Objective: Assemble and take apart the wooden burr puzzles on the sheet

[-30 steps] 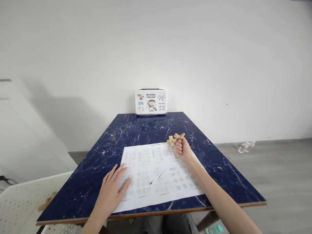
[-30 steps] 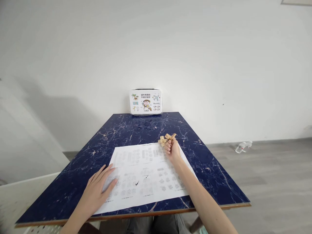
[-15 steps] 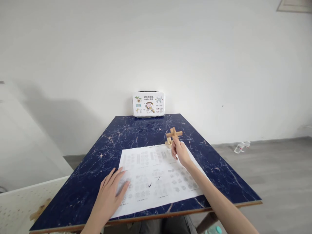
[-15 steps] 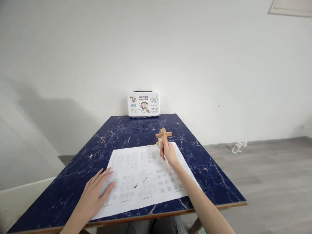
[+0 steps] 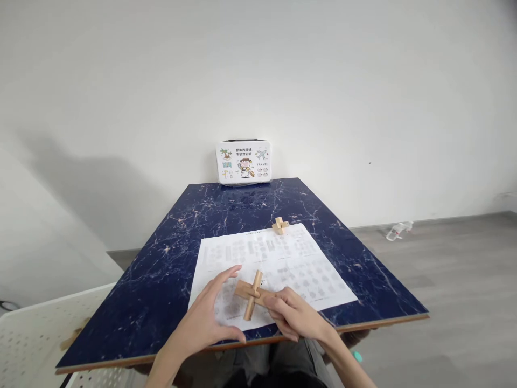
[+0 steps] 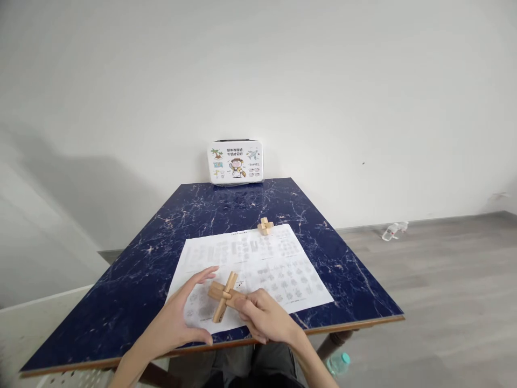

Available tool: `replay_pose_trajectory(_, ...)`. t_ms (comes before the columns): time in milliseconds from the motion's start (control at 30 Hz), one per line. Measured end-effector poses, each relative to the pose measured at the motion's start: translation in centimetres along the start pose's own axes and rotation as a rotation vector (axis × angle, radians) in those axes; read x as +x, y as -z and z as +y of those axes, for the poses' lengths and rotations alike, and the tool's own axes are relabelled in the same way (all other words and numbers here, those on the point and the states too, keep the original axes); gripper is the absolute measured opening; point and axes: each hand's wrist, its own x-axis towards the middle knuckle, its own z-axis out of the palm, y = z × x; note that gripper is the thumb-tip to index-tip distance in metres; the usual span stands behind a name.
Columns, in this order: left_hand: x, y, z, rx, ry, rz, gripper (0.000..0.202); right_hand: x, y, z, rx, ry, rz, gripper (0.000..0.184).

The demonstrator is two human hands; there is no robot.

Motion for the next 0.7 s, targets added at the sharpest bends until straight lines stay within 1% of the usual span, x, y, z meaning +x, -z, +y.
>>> replay_pose_trajectory(67,0.6,-0.1,0.5,-0.044,-0.022,-0.06,0.127,-0.3,-0.2,0.0,0.021,0.003,0.004,0.059)
replay_pose_trajectory(167,1.2,-0.4,0.9,-0.09,-0.042,-0.116,0.125,-0.6,-0.4,0.2,0.083,0.017,-0.038,0.057)
replay_pose_trajectory(267,1.3,-0.8,1.0,-0.12,-0.066,-0.13,0.119,-0.8,-0.5,0.1,0.132,0.009,-0.09,0.056)
replay_pose_trajectory(333,1.3,-1.1,0.9,-0.141,-0.08,-0.127,0.112,-0.9,-0.4,0.0,0.134,0.0,-0.088,0.056)
replay_pose_trajectory(433,1.4,-1.3,1.0,-0.158,-0.065,-0.108,0.104,-1.0,-0.4,-0.3,0.116,0.006,-0.083,0.056)
replay_pose_trajectory(600,1.5,-1.4,1.1,-0.196,-0.051,-0.096,0.1,-1.1,-0.8,-0.6,0.049,0.042,-0.014,0.052)
replay_pose_trajectory(700,1.5,-1.6,0.9,-0.165,-0.021,-0.063,0.1,-0.9,-1.3,-0.6,0.023,0.08,0.076,0.046)
